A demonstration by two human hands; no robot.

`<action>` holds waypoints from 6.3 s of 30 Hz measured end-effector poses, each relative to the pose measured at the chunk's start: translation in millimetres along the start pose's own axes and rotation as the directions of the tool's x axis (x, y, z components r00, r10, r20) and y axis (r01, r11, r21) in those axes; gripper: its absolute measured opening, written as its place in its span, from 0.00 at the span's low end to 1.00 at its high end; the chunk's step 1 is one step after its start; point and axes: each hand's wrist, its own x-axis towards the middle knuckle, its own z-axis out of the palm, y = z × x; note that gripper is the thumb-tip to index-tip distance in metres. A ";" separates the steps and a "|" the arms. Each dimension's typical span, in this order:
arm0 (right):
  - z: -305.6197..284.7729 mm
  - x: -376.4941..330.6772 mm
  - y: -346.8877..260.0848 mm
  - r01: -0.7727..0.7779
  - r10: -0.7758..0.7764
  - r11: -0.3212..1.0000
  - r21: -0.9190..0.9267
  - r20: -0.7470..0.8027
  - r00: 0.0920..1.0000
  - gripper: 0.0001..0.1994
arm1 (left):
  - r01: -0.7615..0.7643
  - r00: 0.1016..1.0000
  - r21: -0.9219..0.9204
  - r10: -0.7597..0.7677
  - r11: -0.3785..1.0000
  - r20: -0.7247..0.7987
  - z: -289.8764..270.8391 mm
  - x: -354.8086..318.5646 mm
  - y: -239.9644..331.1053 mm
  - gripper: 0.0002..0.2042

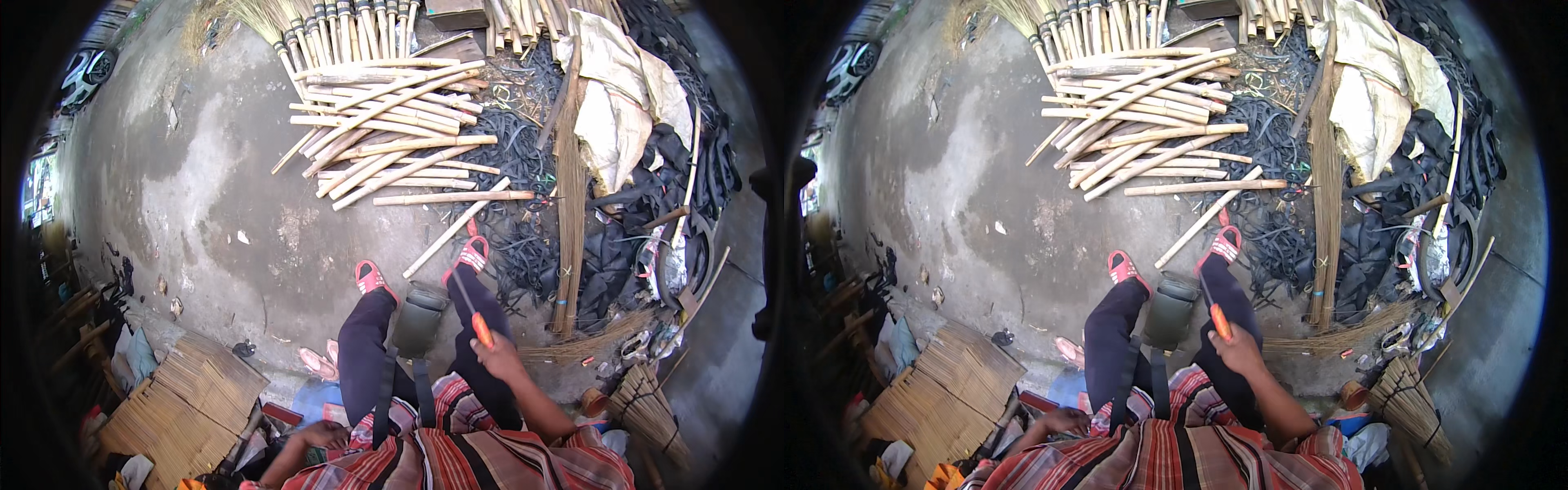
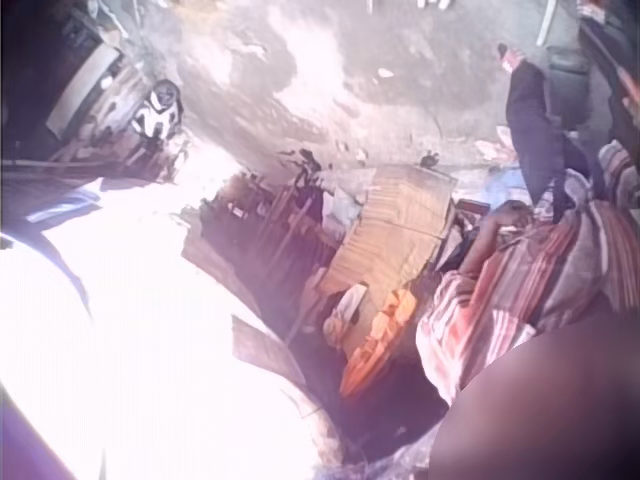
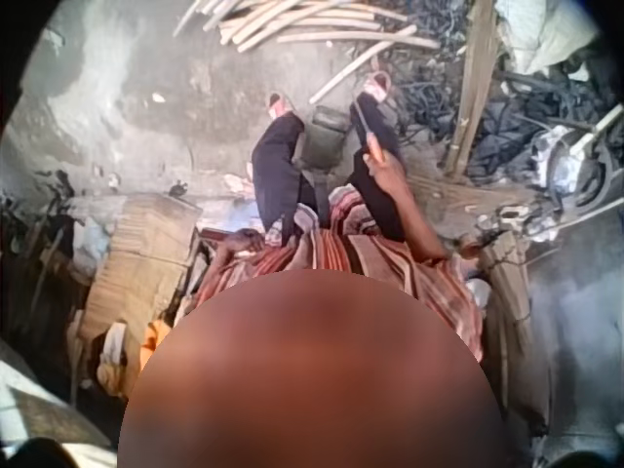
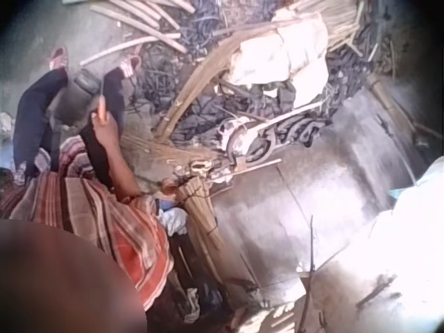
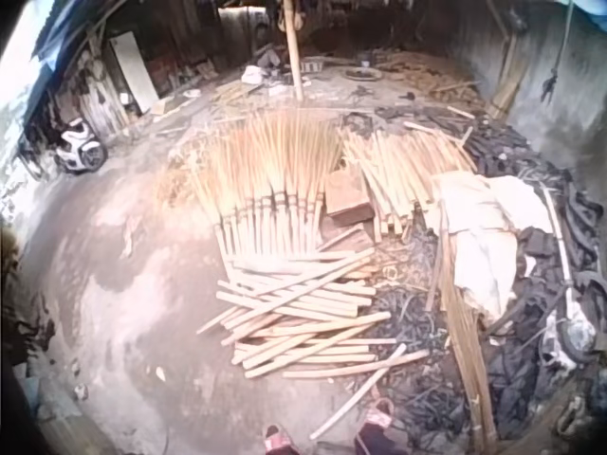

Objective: The person sits on the ground and uses a knife to sharpen the ends of bamboo sticks. They repeatedly pick up sticks, hold them with one hand, and shave the tip with the other, then place the sharpened sticks aside.

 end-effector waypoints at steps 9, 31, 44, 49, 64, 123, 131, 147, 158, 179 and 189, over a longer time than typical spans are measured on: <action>32.4 240.2 -52.1 0.317 -0.254 0.487 0.814 -0.215 0.943 0.15 | 0.090 0.296 0.650 0.603 0.755 -0.741 -275.6 202.9 331.5 0.23; 45.6 154.5 -43.5 0.917 -0.446 0.274 0.291 -0.806 0.389 0.23 | -0.530 0.222 0.808 0.962 0.257 -0.160 -296.9 384.4 503.9 0.26; 145.6 143.2 -41.0 0.934 -0.742 0.335 0.126 -0.575 0.344 0.17 | -0.833 -0.507 0.135 0.642 -0.537 -0.575 -240.3 114.3 362.3 0.35; 150.6 149.4 -74.9 0.893 -0.840 0.302 0.334 -0.350 0.415 0.06 | -0.715 -0.667 0.123 0.619 -0.688 -0.415 -219.1 112.3 307.3 0.35; 318.6 361.7 -34.8 0.654 -0.764 0.640 -0.404 -0.241 0.598 0.17 | -0.543 -0.816 0.670 0.129 -0.507 -0.563 -256.1 83.9 189.1 0.23; 348.7 452.2 42.5 0.661 -0.701 0.671 -0.335 0.005 0.713 0.14 | -0.525 -0.815 0.729 0.012 -0.438 -0.580 -247.7 115.0 114.9 0.29; 335.8 458.0 56.4 0.612 -0.638 0.736 -0.290 0.009 0.770 0.15 | -0.504 -0.837 0.615 0.166 -0.607 -0.522 -248.8 116.9 111.4 0.29; 331.6 457.4 61.1 0.316 -0.414 0.850 -0.421 -0.165 0.895 0.16 | -0.498 -0.844 0.580 0.207 -0.645 -0.494 -253.5 117.7 106.5 0.30; 330.5 451.2 55.1 0.326 -0.386 0.881 -0.344 -0.122 0.914 0.18 | -0.585 -0.754 0.398 0.292 -0.707 -0.588 -255.1 117.4 97.0 0.24; 350.6 435.5 42.2 0.557 -0.589 0.768 -0.316 -0.007 0.808 0.15 | -0.479 -0.827 0.765 -0.072 -0.432 -0.558 -235.2 121.4 101.9 0.31; 352.0 438.8 52.0 0.434 -0.486 0.830 -0.351 -0.072 0.871 0.16 | -0.512 -0.755 0.709 -0.140 -0.486 -0.641 -252.3 123.6 82.8 0.35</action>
